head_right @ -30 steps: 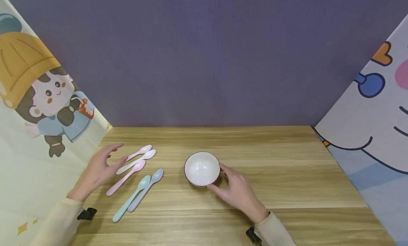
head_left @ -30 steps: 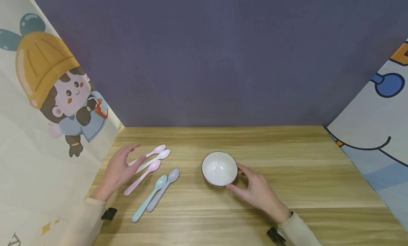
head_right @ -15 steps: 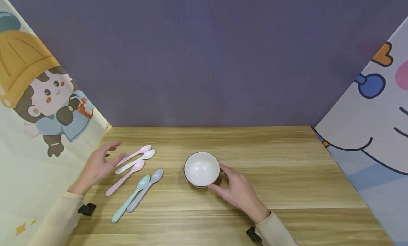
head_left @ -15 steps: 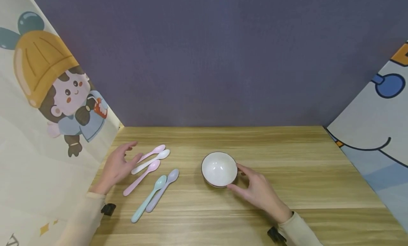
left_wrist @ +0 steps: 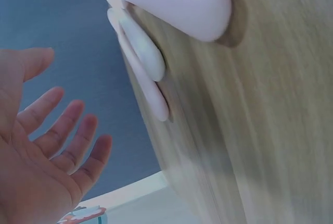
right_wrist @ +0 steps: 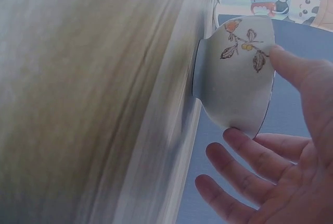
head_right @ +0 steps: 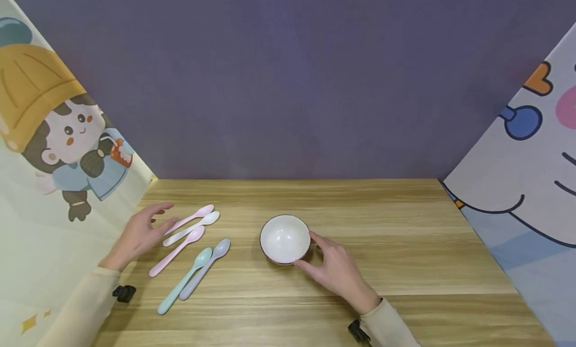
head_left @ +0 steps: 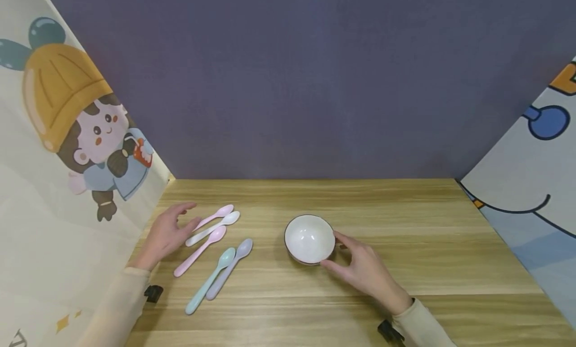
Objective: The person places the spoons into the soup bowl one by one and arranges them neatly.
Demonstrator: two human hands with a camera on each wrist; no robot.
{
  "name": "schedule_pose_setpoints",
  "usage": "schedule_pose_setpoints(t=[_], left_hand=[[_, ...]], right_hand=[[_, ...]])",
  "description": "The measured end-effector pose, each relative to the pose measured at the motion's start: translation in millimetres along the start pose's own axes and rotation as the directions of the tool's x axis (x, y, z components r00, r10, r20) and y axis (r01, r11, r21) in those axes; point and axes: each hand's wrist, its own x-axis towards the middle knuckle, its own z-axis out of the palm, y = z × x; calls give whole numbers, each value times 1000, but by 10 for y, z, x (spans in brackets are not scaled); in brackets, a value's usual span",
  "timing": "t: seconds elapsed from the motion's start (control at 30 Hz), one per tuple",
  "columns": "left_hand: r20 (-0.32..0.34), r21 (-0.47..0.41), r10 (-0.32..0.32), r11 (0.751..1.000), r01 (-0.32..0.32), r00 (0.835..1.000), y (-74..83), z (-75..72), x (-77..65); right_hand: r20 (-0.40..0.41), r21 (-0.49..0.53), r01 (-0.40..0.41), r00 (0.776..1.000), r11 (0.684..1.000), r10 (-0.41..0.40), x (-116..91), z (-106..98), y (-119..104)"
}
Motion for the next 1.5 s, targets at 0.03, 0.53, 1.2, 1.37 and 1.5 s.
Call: schedule_pose_setpoints(t=[0.03,0.53,1.2,1.37,1.5], left_hand=[[3,2,4,1000,-4,1000,-6,3,10],[64,50,61,997,-64,996,-88,51,212],[118,54,76,995,-83,990,-168,193,312],[120,46,77,995,-83,990,-191,219,297],[130,57,83,994,-91,988,-226,218,266]], right_hand=[[-1,1,0,1000,1000,0,1,0,1],[0,5,-10,1000,1000,10,13,-14,12],[5,9,-26,1000,1000,26,-30,-5,39],[0,6,-13,1000,1000,13,-27,9,25],[-1,5,-10,1000,1000,10,-18,18,6]])
